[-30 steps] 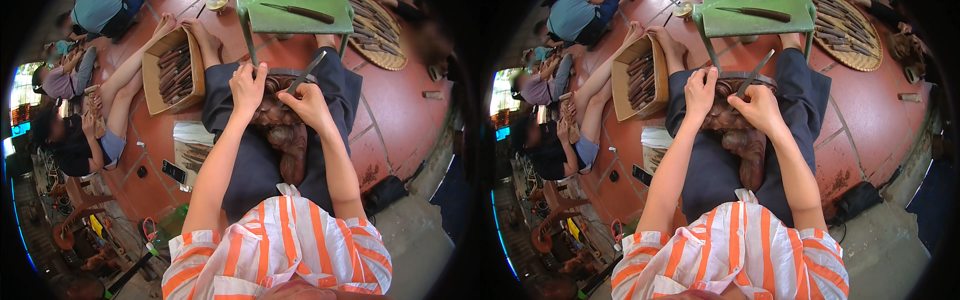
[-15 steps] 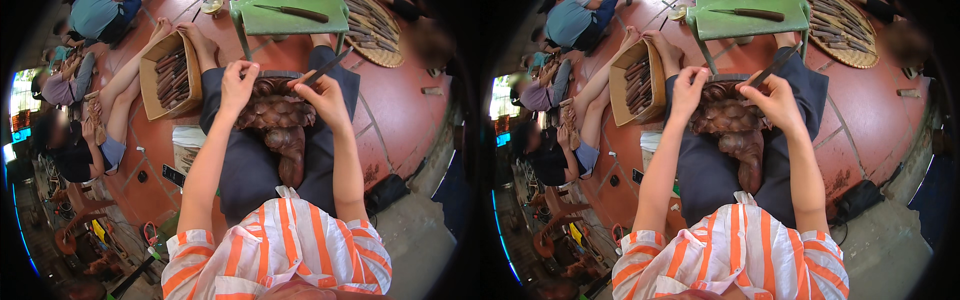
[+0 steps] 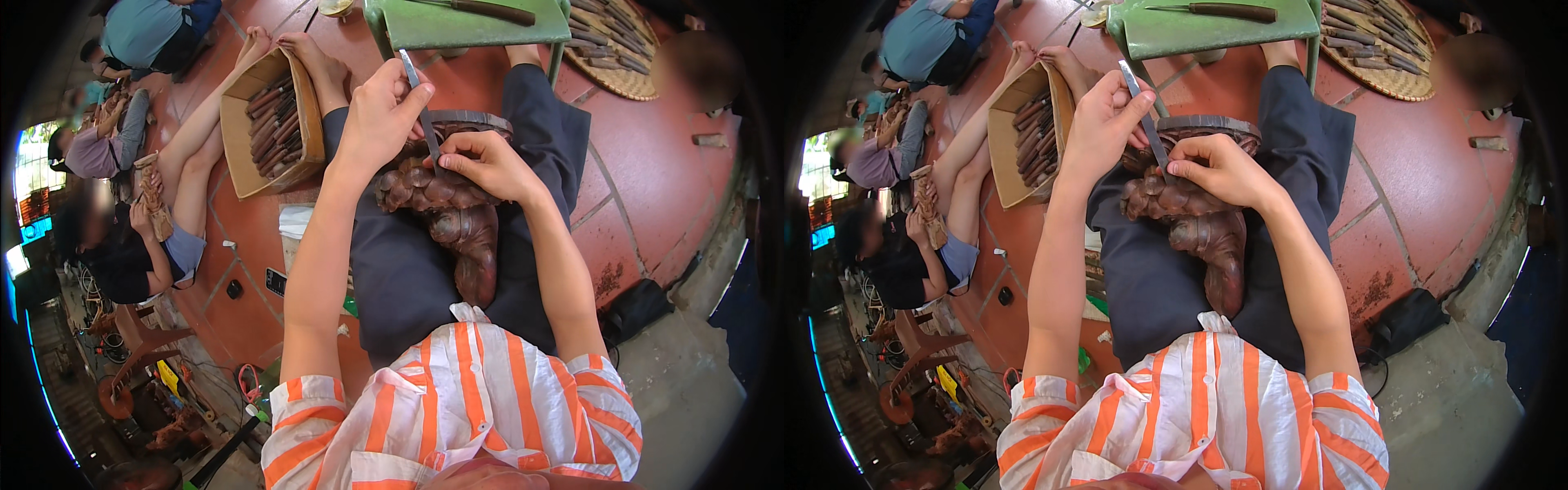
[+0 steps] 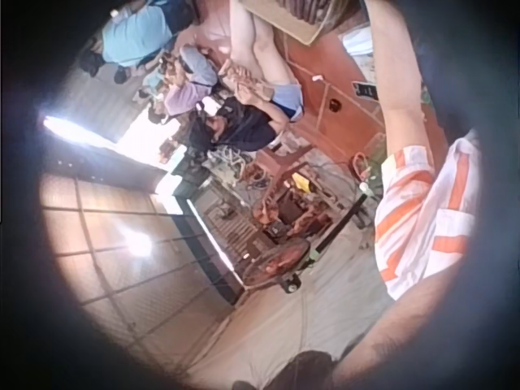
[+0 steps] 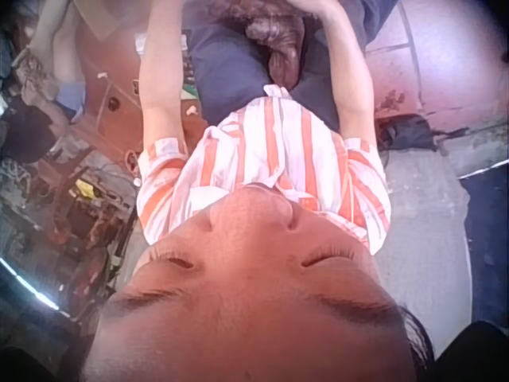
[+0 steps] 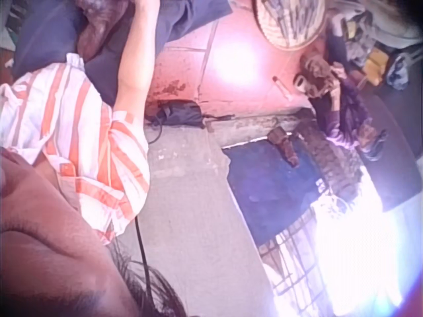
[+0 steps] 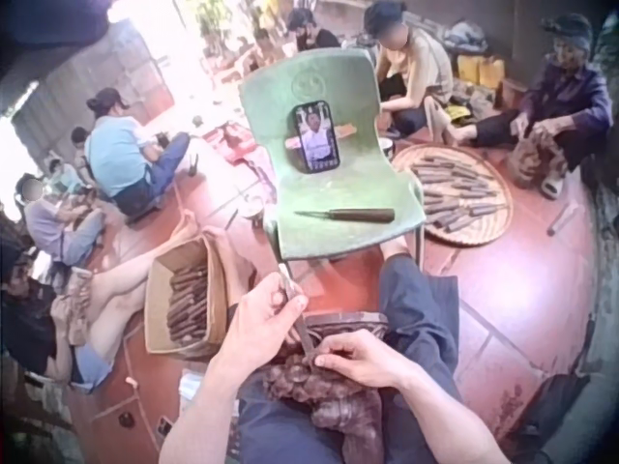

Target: The person carves a dark wooden object resting on their lap using a small metal carving tool. They hold the object steady with one hand while using the tool to shape and refine its surface.

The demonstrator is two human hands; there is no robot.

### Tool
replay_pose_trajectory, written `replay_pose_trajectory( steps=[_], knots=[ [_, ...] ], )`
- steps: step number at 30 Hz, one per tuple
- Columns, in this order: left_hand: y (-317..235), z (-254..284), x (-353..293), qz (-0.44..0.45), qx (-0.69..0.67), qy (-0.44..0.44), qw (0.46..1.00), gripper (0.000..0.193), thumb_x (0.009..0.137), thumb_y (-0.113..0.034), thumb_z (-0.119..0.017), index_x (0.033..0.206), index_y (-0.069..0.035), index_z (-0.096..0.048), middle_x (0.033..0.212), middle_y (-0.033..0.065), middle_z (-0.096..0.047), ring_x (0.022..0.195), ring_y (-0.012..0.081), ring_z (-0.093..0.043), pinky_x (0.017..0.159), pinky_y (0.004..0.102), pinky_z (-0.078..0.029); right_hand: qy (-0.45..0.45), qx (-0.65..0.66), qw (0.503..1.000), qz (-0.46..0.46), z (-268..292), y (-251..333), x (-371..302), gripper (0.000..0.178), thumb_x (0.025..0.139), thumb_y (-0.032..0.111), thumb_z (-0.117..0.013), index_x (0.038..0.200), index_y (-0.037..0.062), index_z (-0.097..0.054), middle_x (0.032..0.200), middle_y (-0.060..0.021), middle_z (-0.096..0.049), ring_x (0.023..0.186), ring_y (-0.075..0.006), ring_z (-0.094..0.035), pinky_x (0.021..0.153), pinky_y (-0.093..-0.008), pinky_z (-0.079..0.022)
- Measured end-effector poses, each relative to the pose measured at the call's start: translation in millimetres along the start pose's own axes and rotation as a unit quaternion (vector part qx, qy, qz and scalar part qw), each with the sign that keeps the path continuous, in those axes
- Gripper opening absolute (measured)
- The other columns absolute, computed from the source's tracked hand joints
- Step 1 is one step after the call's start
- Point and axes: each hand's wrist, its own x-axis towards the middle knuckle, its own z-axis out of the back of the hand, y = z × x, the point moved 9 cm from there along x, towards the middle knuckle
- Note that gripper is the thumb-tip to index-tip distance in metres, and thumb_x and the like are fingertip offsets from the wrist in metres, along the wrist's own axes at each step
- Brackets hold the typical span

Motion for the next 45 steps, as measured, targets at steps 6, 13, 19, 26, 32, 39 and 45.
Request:
replay_pose_trajectory(
  steps=[6,13,19,26,32,39,45],
  knots=[
    [15.2,-5.4,-3.4,0.065,0.019,-0.007,0.998,0.022,0.096,-0.017,-0.058,0.109,0.0,-0.052,0.068,0.0052,-0.06,0.047,0.0127,-0.06,0.041,0.024,-0.048,-0.027,-0.005,1.0,-0.013,-2.0,-9.1,-4.5,0.011,0.094,0.006,-0.059,0.095,-0.004,-0.064,0.105,-0.0104,-0.071,0.099,-0.0119,-0.062,0.089,-0.0287,-0.048],
    [16.2,-11.9,-0.6,0.073,0.028,-0.013,0.997,0.02,0.095,-0.015,-0.058,0.104,0.002,-0.054,0.064,0.0074,-0.061,0.047,0.0138,-0.061,0.041,0.025,-0.049,-0.043,-0.017,0.999,-0.001,3.8,-5.9,-7.0,0.013,0.091,0.009,-0.063,0.093,-0.0042,-0.065,0.093,-0.0082,-0.068,0.088,-0.011,-0.059,0.081,-0.0291,-0.047],
    [18.6,-8.2,10.0,-0.019,0.121,-0.055,0.991,0.015,0.092,-0.011,-0.059,0.096,0.003,-0.055,0.064,0.0081,-0.062,0.044,0.0139,-0.059,0.039,0.0269,-0.047,-0.131,-0.077,0.988,-0.01,5.4,-3.3,-2.8,0.014,0.088,0.01,-0.066,0.087,-0.0036,-0.067,0.08,-0.0063,-0.066,0.077,-0.0098,-0.057,0.072,-0.0278,-0.046],
    [10.0,-11.7,9.0,0.016,0.082,-0.051,0.995,0.014,0.092,-0.009,-0.059,0.097,0.003,-0.056,0.061,0.0074,-0.061,0.042,0.0126,-0.057,0.038,0.0272,-0.045,-0.07,0.03,0.996,-0.053,4.3,-13.4,-3.3,0.011,0.091,0.007,-0.064,0.087,-0.0031,-0.066,0.097,-0.0106,-0.073,0.094,-0.0126,-0.065,0.085,-0.0284,-0.05],
    [10.6,-12.1,6.1,0.028,0.074,-0.064,0.995,0.013,0.089,-0.008,-0.06,0.091,0.004,-0.056,0.062,0.0146,-0.063,0.048,0.0244,-0.062,0.046,0.0346,-0.048,-0.064,0.07,0.994,-0.051,4.2,-14.2,-4.8,0.013,0.09,0.011,-0.066,0.086,-0.0019,-0.067,0.08,-0.0035,-0.066,0.075,-0.0077,-0.055,0.067,-0.0256,-0.044],
    [25.4,-6.3,10.1,-0.047,0.17,-0.104,0.979,0.015,0.092,-0.009,-0.059,0.097,0.005,-0.056,0.063,0.0101,-0.063,0.043,0.0144,-0.057,0.041,0.0293,-0.044,-0.156,-0.067,0.985,-0.034,9.5,-7.3,-3.1,0.018,0.086,0.014,-0.069,0.084,-0.0039,-0.068,0.067,-0.0047,-0.063,0.064,-0.0083,-0.053,0.06,-0.0291,-0.044],
    [22.7,-5.6,11.0,-0.051,0.121,-0.103,0.986,0.014,0.092,-0.009,-0.059,0.096,0.004,-0.056,0.061,0.0083,-0.062,0.043,0.0125,-0.057,0.039,0.0274,-0.043,-0.155,-0.032,0.987,-0.026,9.4,-6.2,-3.5,0.016,0.086,0.012,-0.069,0.082,-0.0037,-0.067,0.069,-0.0034,-0.063,0.064,-0.0077,-0.052,0.06,-0.028,-0.044]
  ],
)
